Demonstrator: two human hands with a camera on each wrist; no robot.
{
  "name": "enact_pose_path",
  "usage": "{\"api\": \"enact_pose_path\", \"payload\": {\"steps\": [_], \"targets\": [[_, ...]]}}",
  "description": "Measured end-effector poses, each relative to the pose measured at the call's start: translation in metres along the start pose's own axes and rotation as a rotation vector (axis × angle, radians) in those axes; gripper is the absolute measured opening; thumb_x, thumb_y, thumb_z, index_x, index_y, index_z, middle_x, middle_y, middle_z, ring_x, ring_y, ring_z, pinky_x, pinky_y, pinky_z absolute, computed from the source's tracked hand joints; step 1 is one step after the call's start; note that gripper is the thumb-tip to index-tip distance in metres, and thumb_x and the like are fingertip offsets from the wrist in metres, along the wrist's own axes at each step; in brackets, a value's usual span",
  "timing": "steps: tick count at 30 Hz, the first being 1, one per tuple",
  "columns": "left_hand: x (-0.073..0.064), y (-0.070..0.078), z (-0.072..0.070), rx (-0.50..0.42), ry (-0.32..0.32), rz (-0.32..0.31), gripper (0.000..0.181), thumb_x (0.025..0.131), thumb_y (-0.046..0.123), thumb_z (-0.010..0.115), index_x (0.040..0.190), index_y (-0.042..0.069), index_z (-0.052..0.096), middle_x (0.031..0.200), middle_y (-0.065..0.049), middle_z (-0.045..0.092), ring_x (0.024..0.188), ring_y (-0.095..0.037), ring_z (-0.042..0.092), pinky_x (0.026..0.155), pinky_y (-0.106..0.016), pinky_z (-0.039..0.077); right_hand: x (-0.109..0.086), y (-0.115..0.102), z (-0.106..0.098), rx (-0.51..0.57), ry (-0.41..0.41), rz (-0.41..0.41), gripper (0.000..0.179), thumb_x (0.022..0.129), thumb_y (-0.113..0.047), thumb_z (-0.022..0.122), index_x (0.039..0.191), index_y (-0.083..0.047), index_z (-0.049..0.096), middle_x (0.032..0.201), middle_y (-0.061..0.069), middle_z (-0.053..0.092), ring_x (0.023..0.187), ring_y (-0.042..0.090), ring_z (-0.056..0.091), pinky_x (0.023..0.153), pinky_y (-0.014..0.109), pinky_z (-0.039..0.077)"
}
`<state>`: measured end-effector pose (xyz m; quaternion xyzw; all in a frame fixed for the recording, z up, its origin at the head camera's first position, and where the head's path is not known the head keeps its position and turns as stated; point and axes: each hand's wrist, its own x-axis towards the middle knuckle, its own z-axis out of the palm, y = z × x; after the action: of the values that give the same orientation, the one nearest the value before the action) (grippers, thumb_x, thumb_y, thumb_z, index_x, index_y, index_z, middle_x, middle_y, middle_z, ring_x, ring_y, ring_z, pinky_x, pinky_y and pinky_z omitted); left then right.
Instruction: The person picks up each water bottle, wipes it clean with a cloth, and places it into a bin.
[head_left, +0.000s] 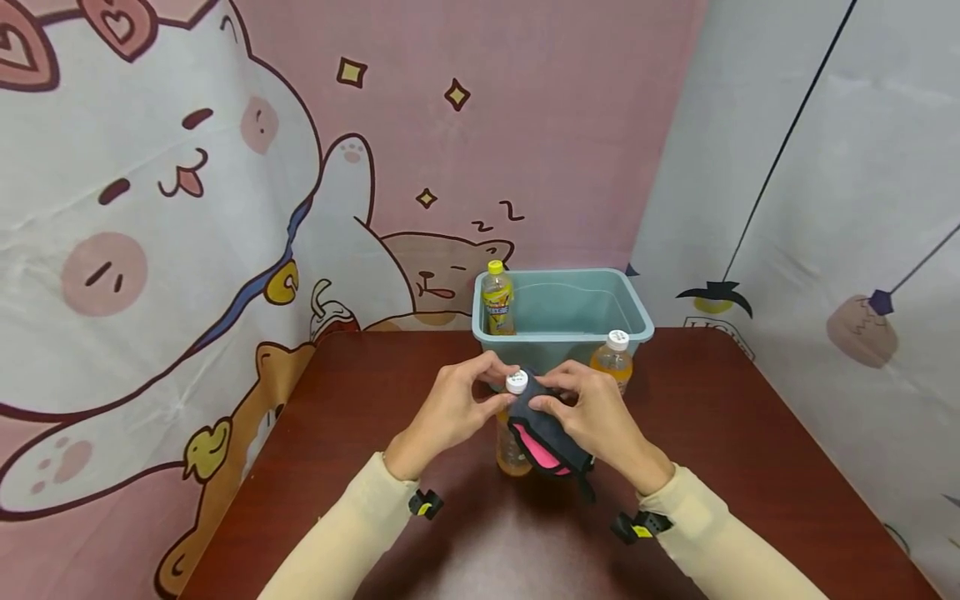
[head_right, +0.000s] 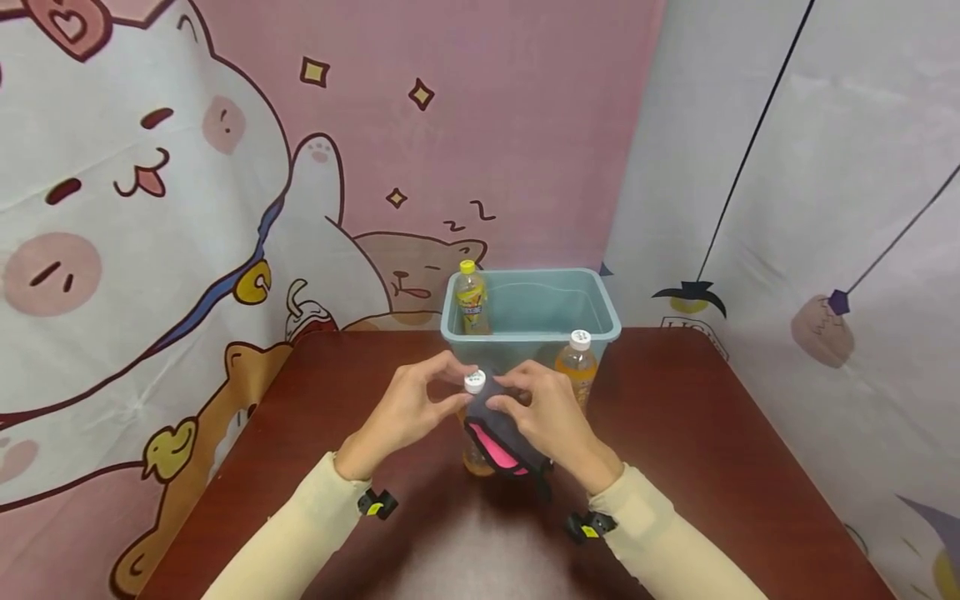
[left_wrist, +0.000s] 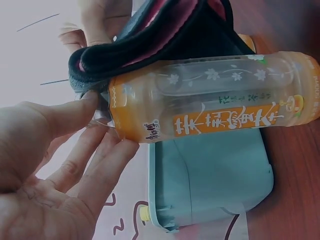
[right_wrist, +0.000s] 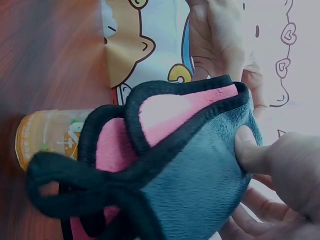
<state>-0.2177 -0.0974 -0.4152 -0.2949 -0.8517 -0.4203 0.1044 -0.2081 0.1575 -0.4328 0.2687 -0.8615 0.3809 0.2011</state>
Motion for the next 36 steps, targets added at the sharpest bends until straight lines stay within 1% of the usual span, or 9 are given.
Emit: {"api": "enact_pose_path", "payload": {"steps": [3,6,10,20,25,30,36], "targets": [[0.0,0.001,0.001,-0.001,0.0,-0.003,0.031,0.098,0.011,0.096,0.122,0.014,0.076,0.138,-0.002,0.087,0.113,-0.019,0.087,0.107,-0.045,0.071,-0.002,0.0,-0.002,-0.007,-0.039,0.026,0.038,0.092,-0.017,0.101,0.127,-0.006,0.09,0.107,0.001,0.082,0.086,0.01,0.074,0.076,0.026,0.068],[0.0,0.002,0.002,0.002,-0.001,-0.009,0.031,0.097,0.013,0.096,0.121,0.014,0.076,0.138,-0.001,0.087,0.114,-0.018,0.086,0.106,-0.042,0.071,-0.004,0.001,-0.003,0.004,-0.079,0.054,0.043,0.092,-0.016,0.1,0.132,-0.004,0.088,0.112,0.004,0.081,0.093,0.014,0.079,0.083,0.03,0.073],[-0.001,0.002,0.002,-0.001,0.0,-0.009,0.031,0.097,0.013,0.096,0.121,0.014,0.076,0.139,-0.001,0.087,0.114,-0.019,0.086,0.107,-0.044,0.07,-0.007,0.003,-0.002,0.025,-0.104,0.076,0.048,0.092,-0.013,0.1,0.135,-0.002,0.085,0.115,0.007,0.081,0.099,0.019,0.083,0.086,0.035,0.074],[-0.003,0.003,0.003,-0.002,0.008,0.0,0.032,0.097,0.012,0.096,0.121,0.014,0.075,0.14,-0.001,0.087,0.113,-0.019,0.086,0.108,-0.045,0.071,-0.016,0.014,0.003,0.055,-0.088,0.071,0.052,0.089,-0.015,0.102,0.136,-0.002,0.085,0.114,0.007,0.081,0.097,0.019,0.085,0.085,0.034,0.074],[-0.003,0.003,0.003,0.003,0.01,0.011,0.032,0.097,0.013,0.096,0.121,0.013,0.074,0.14,-0.002,0.087,0.113,-0.02,0.086,0.108,-0.043,0.071,-0.023,0.022,0.008,0.093,-0.08,0.074,0.052,0.086,-0.011,0.103,0.135,-0.002,0.085,0.113,0.007,0.081,0.098,0.021,0.088,0.085,0.034,0.074],[-0.004,0.004,0.003,0.004,0.005,0.007,0.032,0.098,0.014,0.095,0.122,0.013,0.074,0.141,-0.003,0.086,0.114,-0.021,0.086,0.106,-0.041,0.071,-0.031,0.034,0.019,0.094,-0.116,0.091,0.05,0.086,-0.006,0.103,0.132,-0.001,0.085,0.115,0.008,0.082,0.101,0.024,0.089,0.086,0.033,0.074],[-0.003,0.003,0.003,0.001,0.008,0.0,0.033,0.098,0.014,0.096,0.122,0.013,0.074,0.141,-0.003,0.086,0.115,-0.02,0.086,0.105,-0.04,0.072,-0.036,0.043,0.031,0.028,-0.176,0.101,0.049,0.087,-0.007,0.103,0.132,0.001,0.085,0.117,0.01,0.083,0.1,0.026,0.088,0.085,0.036,0.074]]}}
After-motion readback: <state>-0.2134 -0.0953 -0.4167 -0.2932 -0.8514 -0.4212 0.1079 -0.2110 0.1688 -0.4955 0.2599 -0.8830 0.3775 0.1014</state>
